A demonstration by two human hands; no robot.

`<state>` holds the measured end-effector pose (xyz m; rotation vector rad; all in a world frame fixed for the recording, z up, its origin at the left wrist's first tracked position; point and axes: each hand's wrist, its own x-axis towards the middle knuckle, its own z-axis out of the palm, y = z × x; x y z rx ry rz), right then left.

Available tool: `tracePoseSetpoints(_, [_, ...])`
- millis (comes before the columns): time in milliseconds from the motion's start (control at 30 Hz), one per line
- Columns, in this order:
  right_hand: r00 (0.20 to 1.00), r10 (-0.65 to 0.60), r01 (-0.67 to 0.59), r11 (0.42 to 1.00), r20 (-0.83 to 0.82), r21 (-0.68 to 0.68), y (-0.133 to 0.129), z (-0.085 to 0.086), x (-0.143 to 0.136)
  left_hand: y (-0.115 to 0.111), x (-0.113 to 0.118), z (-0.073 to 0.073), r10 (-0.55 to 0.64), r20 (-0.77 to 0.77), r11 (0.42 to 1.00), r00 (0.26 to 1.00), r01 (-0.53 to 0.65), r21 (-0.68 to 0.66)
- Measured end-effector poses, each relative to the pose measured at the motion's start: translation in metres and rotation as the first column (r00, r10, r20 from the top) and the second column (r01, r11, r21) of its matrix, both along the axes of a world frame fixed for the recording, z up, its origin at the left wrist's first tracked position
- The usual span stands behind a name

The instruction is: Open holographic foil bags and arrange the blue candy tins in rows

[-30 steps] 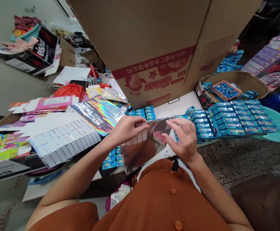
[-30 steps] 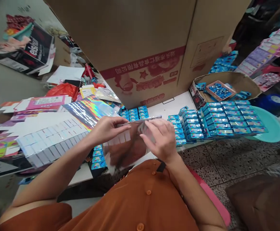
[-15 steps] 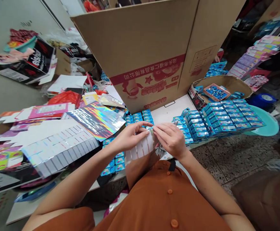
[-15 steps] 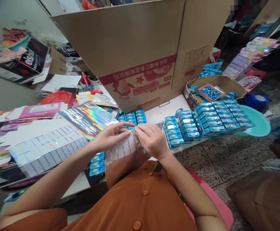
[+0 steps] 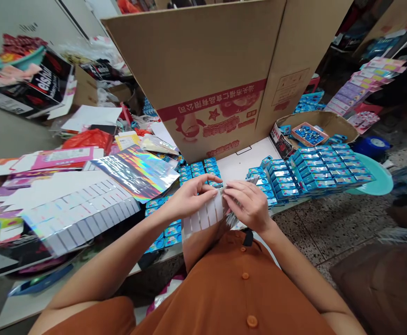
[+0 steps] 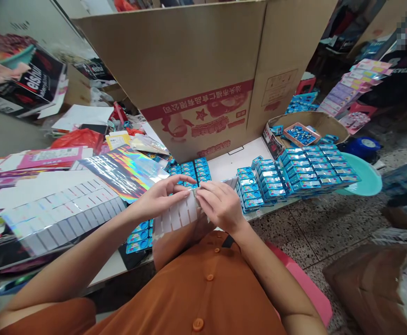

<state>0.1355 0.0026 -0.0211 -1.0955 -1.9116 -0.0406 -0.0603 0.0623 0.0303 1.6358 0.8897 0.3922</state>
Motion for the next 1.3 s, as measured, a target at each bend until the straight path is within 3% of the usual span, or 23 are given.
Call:
tracePoseSetpoints(233, [0.999, 0.038, -0.039, 0.993, -0.017, -0.110, 0.001, 0.012, 0.002, -0.011, 0.005, 0.012, 0.002, -0.057, 0.984, 0.998, 0.008, 0.179])
tracePoseSetpoints(400, [1.000, 0.011, -0.006, 0.983, 0.027, -0.185, 0.006, 0.021, 0.024, -0.018, 0.003, 0.029, 0.103, -0.127, 0.902, 0.987, -0.038, 0.430])
tracePoseSetpoints(467, [0.997, -0.066, 0.070, 0.986, 0.029, -0.149, 0.009, 0.024, 0.036, -0.017, -0.003, 0.035, 0.145, -0.104, 0.867, 0.984, -0.075, 0.493])
tracePoseSetpoints(567, [0.951, -0.284, 0.279, 0.958, -0.123, -0.059, 0.012, 0.027, 0.051, -0.013, -0.015, 0.043, 0.174, -0.059, 0.835, 0.983, -0.116, 0.538])
tracePoseSetpoints(667, [0.863, -0.378, 0.348, 0.926, -0.336, -0.147, 0.011, 0.024, 0.055, -0.011, -0.025, 0.045, 0.175, -0.016, 0.807, 0.984, -0.134, 0.575])
tracePoseSetpoints(867, [0.651, -0.346, 0.143, 0.930, -0.676, -0.339, 0.008, 0.019, 0.040, -0.008, -0.029, 0.042, 0.169, 0.026, 0.792, 0.985, -0.151, 0.592])
tracePoseSetpoints(1033, [0.330, -0.319, -0.172, 0.905, -0.889, -0.389, 0.006, 0.030, 0.036, -0.006, -0.027, 0.040, 0.157, 0.045, 0.775, 0.987, -0.151, 0.614])
tracePoseSetpoints(1100, [0.250, -0.324, -0.283, 0.877, -0.912, -0.389, 0.004, 0.036, 0.036, -0.007, -0.026, 0.040, 0.172, 0.051, 0.756, 0.984, -0.165, 0.633])
tracePoseSetpoints(1167, [0.273, -0.323, -0.383, 0.828, -0.906, -0.410, 0.001, 0.041, 0.037, -0.007, -0.025, 0.039, 0.186, 0.061, 0.734, 0.981, -0.180, 0.655])
tracePoseSetpoints(1300, [0.407, -0.255, -0.506, 0.737, -0.877, -0.449, -0.003, 0.048, 0.038, -0.006, -0.026, 0.040, 0.152, 0.051, 0.677, 0.987, -0.141, 0.722])
